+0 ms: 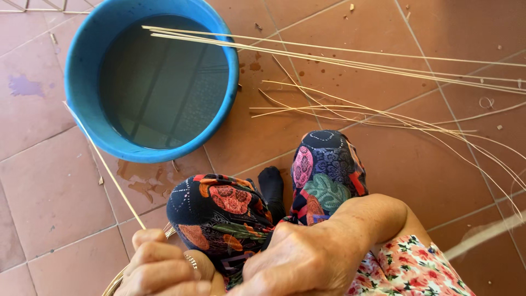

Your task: The person sits on the floor and uses a knife to split long bamboo sticks into thin strips. The person repeatedly shaves and splits the bamboo, placing the finished strips into a blue basin of water.

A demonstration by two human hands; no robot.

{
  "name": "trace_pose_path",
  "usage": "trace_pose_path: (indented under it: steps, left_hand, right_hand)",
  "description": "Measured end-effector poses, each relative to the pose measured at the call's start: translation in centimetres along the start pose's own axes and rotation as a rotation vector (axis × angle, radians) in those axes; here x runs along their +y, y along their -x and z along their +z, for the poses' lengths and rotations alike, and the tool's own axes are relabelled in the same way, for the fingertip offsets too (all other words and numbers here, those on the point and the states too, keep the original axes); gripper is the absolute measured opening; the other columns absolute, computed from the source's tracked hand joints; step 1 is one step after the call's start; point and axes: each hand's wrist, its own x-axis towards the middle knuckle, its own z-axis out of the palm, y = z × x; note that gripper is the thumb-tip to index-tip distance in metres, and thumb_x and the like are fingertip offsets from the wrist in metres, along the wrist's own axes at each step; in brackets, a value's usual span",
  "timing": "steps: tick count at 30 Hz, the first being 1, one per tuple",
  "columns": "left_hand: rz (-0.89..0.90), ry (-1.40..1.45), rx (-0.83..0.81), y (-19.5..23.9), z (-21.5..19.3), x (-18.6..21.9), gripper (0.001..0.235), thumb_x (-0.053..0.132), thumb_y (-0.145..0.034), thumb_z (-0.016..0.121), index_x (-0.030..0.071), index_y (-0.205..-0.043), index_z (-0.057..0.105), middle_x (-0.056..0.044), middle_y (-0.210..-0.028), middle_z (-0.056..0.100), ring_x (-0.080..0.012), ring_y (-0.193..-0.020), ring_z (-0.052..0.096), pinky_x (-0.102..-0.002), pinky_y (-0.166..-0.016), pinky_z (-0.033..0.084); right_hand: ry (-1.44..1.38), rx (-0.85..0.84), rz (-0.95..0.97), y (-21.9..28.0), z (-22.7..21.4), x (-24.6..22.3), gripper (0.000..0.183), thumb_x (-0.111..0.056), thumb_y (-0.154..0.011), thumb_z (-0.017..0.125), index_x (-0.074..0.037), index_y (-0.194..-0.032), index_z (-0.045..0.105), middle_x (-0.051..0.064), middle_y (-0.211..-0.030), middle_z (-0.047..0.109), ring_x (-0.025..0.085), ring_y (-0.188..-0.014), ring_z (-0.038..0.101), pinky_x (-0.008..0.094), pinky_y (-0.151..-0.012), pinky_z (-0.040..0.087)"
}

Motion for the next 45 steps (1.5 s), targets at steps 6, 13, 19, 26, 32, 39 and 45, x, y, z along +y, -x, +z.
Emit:
trace_pose_path:
  steps: [6, 13, 19, 26, 32, 39, 45]
  left_hand:
    - [-0.19, 0.106, 0.104, -2.3, 2.3, -0.8, 0.023, 0.019, -0.078, 0.081, 0.005, -0.091, 0.068, -0.006, -0.082, 0.065, -0.0181, -0.07, 0.059, -0.031, -0.069, 0.043]
    - [-0.126, 0.229, -0.099, -3.2, 2.7, -3.8, 0.015, 0.02, -0.092, 0.078, 0.01, -0.1, 0.07, -0.002, -0.088, 0.065, -0.0158, -0.08, 0.057, -0.03, -0.076, 0.037]
    - [-0.125, 0.226, -0.13, -3.0, 2.8, -4.9, 0.013, 0.022, -0.095, 0.078, 0.012, -0.101, 0.071, 0.001, -0.09, 0.065, -0.014, -0.082, 0.055, -0.029, -0.08, 0.036]
    - [-0.126, 0.308, -0.138, -2.9, 3.0, -8.1, 0.012, 0.024, -0.096, 0.077, 0.014, -0.098, 0.07, 0.005, -0.091, 0.066, -0.0117, -0.085, 0.056, -0.028, -0.087, 0.035]
    - [-0.149, 0.32, -0.118, -2.1, 3.5, -9.4, 0.012, 0.025, -0.095, 0.077, 0.014, -0.097, 0.071, 0.006, -0.088, 0.065, -0.0116, -0.083, 0.053, -0.03, -0.091, 0.034]
    - [-0.223, 0.309, -0.1, -1.4, 3.8, -10.7, 0.011, 0.023, -0.095, 0.078, 0.014, -0.093, 0.072, 0.007, -0.084, 0.065, -0.01, -0.08, 0.052, -0.029, -0.09, 0.034]
    - [-0.223, 0.323, -0.13, -1.2, 3.8, -11.7, 0.01, 0.022, -0.094, 0.078, 0.014, -0.091, 0.072, 0.006, -0.083, 0.063, -0.0114, -0.083, 0.05, -0.028, -0.087, 0.034]
  right_hand:
    - [-0.306, 0.272, 0.1, 1.9, -1.4, -0.1, 0.044, -0.032, -0.125, 0.04, 0.005, -0.146, 0.053, 0.018, -0.101, 0.072, 0.016, -0.062, 0.065, 0.027, -0.056, 0.056]
    - [-0.697, 0.645, 0.131, 3.9, -1.6, 1.2, 0.047, -0.031, -0.117, 0.049, 0.014, -0.128, 0.059, 0.018, -0.065, 0.064, 0.007, -0.038, 0.039, 0.023, -0.035, 0.034]
    - [-0.827, 0.624, 0.138, 3.7, -5.2, 3.4, 0.051, -0.035, -0.116, 0.045, 0.01, -0.139, 0.055, 0.015, -0.069, 0.059, 0.01, -0.04, 0.039, 0.026, -0.034, 0.035]
    - [-1.033, 0.578, 0.194, 3.4, -7.5, 6.3, 0.052, -0.04, -0.116, 0.04, 0.004, -0.14, 0.053, 0.013, -0.068, 0.055, 0.009, -0.039, 0.037, 0.025, -0.031, 0.032]
    - [-0.914, 0.707, 0.227, 3.8, -9.0, 7.5, 0.055, -0.044, -0.115, 0.038, 0.003, -0.14, 0.054, 0.009, -0.068, 0.053, 0.007, -0.039, 0.036, 0.023, -0.032, 0.03]
    - [-0.772, 0.776, 0.235, 4.8, -10.7, 8.7, 0.051, -0.045, -0.116, 0.041, -0.001, -0.139, 0.054, 0.006, -0.065, 0.051, 0.006, -0.038, 0.035, 0.023, -0.031, 0.028]
    - [-0.639, 0.843, 0.329, 4.1, -11.4, 9.0, 0.055, -0.05, -0.112, 0.043, -0.003, -0.138, 0.053, 0.002, -0.065, 0.046, 0.004, -0.038, 0.032, 0.021, -0.033, 0.027]
